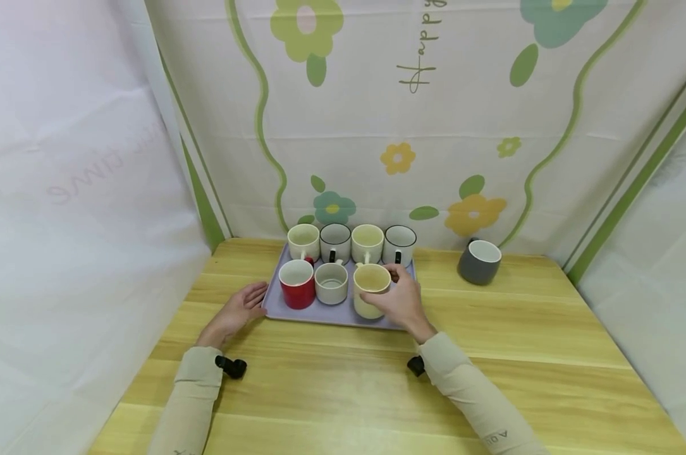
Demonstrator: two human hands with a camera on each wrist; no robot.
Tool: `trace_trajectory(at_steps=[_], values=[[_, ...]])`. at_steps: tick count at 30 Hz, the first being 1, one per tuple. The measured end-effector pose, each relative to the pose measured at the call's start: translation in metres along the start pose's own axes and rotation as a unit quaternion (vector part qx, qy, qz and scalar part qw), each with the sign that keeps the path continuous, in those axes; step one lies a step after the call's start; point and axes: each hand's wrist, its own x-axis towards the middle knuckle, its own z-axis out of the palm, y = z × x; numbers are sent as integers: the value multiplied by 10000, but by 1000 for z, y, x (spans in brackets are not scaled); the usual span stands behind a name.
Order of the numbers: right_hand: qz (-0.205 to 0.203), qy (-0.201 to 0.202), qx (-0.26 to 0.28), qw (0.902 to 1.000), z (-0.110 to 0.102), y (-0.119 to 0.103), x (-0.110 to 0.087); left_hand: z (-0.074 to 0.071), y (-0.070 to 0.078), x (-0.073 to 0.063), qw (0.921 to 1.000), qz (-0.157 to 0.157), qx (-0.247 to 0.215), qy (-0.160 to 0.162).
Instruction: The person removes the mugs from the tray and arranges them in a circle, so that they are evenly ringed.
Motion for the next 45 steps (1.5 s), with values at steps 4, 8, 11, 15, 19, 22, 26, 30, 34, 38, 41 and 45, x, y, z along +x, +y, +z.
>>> trace_trajectory(at_steps=[4, 8, 11, 15, 19, 22, 26, 30, 34, 38, 41, 45], values=[[-380, -308, 68, 9988, -20, 1, 3, -1, 0, -1, 10000, 20, 6, -27], [-705, -498, 141, 9962, -43, 3, 7, -1, 1, -1, 10000, 35, -33, -47], [-795, -561, 178, 9951, -60, 7, 11, -1, 3, -1, 10000, 17, -61, -16], [-779, -568, 124, 9953, -85, 14, 14, 1, 4, 0, 10000, 12, -64, -18], [-733, -427, -113, 9963, -107, 23, 16, 0, 4, 1, 10000, 7, -88, -37], [-717, -294, -276, 9966, -121, 31, 19, 0, 3, 2, 10000, -14, -98, -8], [-609, -224, -420, 9970, -134, 49, 22, -1, 2, 2, 10000, -61, -69, 22], [-392, -202, -593, 9973, -142, 69, 23, 0, 1, 1, 9999, -111, -60, 20], [-202, -148, -758, 9968, -148, 85, 24, 0, 2, 0, 9999, -94, -74, 18], [-31, -67, -851, 9963, -152, 97, 26, 1, 2, -1, 10000, -42, -83, 23], [52, 0, -878, 9961, -155, 103, 29, 1, 3, -1, 10000, -21, -83, 18], [109, 79, -875, 9961, -155, 108, 33, 1, 2, -1, 10000, -15, -84, 28]])
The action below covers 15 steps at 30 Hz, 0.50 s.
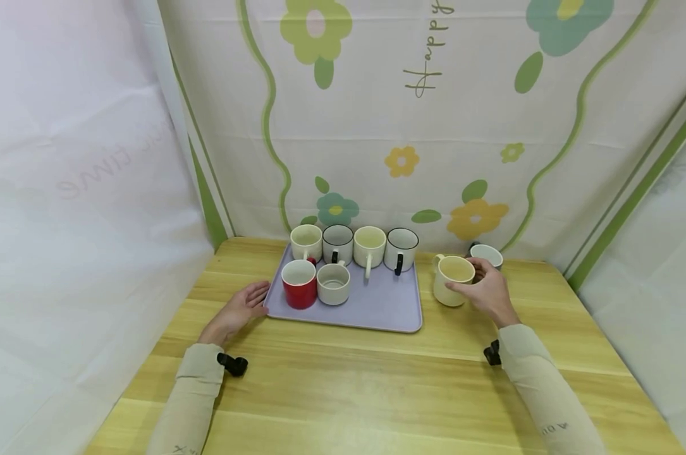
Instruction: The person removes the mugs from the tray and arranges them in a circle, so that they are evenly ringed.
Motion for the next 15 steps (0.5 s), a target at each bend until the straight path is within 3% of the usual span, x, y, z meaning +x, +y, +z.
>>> trace_trajectory(at_steps=[10, 15], values=[[125, 120, -182, 9997, 2, 11, 3, 0, -2, 0, 9999, 38, -24, -111], [-233, 304, -647, 9972, 1, 8, 8, -2, -2, 1, 10000, 32, -40, -66]])
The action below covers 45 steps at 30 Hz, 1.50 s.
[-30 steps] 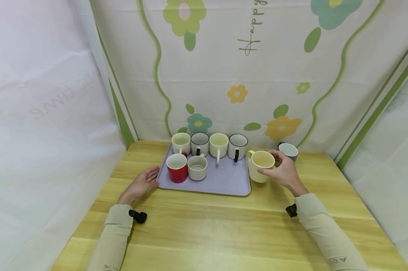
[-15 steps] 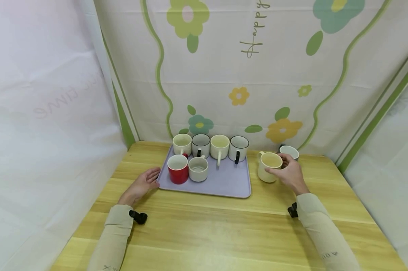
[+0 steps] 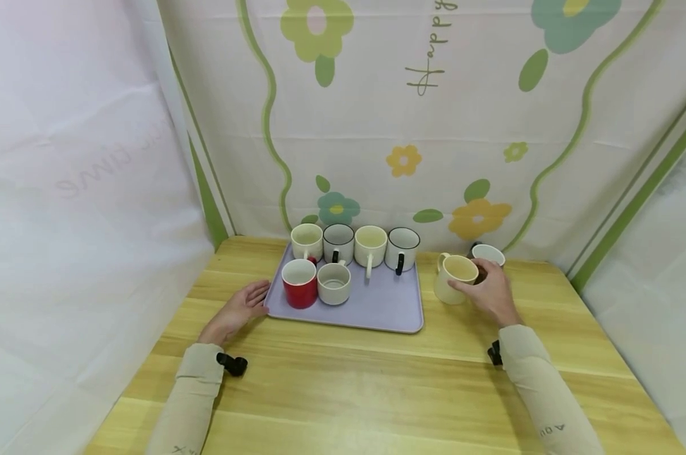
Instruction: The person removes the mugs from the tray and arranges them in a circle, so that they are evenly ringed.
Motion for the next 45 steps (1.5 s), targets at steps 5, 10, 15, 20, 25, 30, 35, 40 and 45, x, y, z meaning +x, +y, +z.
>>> trace_trajectory(at_steps=[5, 10, 15, 20, 25, 30, 35, 40, 45], values=[[-179, 167, -214, 9995, -3, -3, 4, -1, -1, 1, 10000, 22, -11, 18], [-326, 301, -349, 9984, -5, -2, 7, 0, -2, 2, 10000, 22, -19, -13], [-511, 288, -416, 9974, -10, -2, 10, 1, -2, 1, 10000, 52, -9, -39], [-524, 98, -471, 9975, -12, -2, 11, 1, -1, 1, 10000, 46, -12, -22], [-416, -46, -575, 9975, -14, -7, 13, 1, 0, 2, 10000, -2, -49, 17], [-646, -100, -673, 9956, -16, -24, 14, -1, 0, 2, 10000, 23, -4, -10], [-849, -504, -540, 9937, -4, -59, 11, -3, -1, 1, 10000, 45, 25, -3], [-1054, -964, -319, 9892, 20, -99, 2, -3, -1, 1, 10000, -16, 90, -17], [-1289, -1399, -52, 9817, 50, -134, -5, -2, -1, 1, 10000, -15, 61, -28]])
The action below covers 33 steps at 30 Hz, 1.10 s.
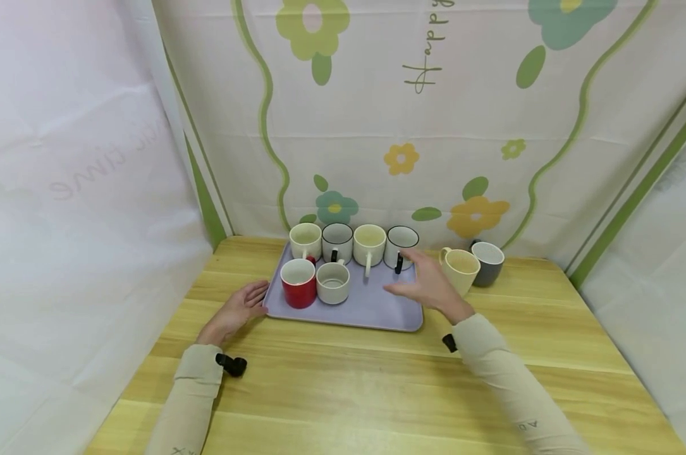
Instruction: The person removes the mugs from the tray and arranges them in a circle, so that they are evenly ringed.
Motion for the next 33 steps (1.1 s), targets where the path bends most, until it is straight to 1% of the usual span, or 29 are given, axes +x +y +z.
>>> trace_trajectory(at_steps=[4, 8, 12, 16, 21, 28, 31, 33], values=[[-68, -262, 168, 9995, 24, -21, 8, 1, 2, 1, 10000, -23, -13, 26], [-80, -468, 277, 9985, 47, -36, 17, 2, 3, 1, 10000, -63, 8, 7], [-44, -591, 452, 9972, 70, -43, 26, 1, 3, 2, 10000, -40, -5, -14], [56, -633, 557, 9964, 87, -47, 33, 1, 4, 1, 10000, -49, -2, -3], [158, -557, 558, 9968, 101, -51, 40, 1, 3, 1, 10000, -72, -7, 22], [64, -211, 556, 9982, 121, -56, 47, 1, 1, 0, 9999, -102, -5, 58], [199, -37, 440, 9988, 127, -60, 49, 1, 0, -1, 9999, -125, -48, 96], [372, 23, 422, 9984, 129, -63, 50, 1, -1, -1, 9999, -87, -55, 75]])
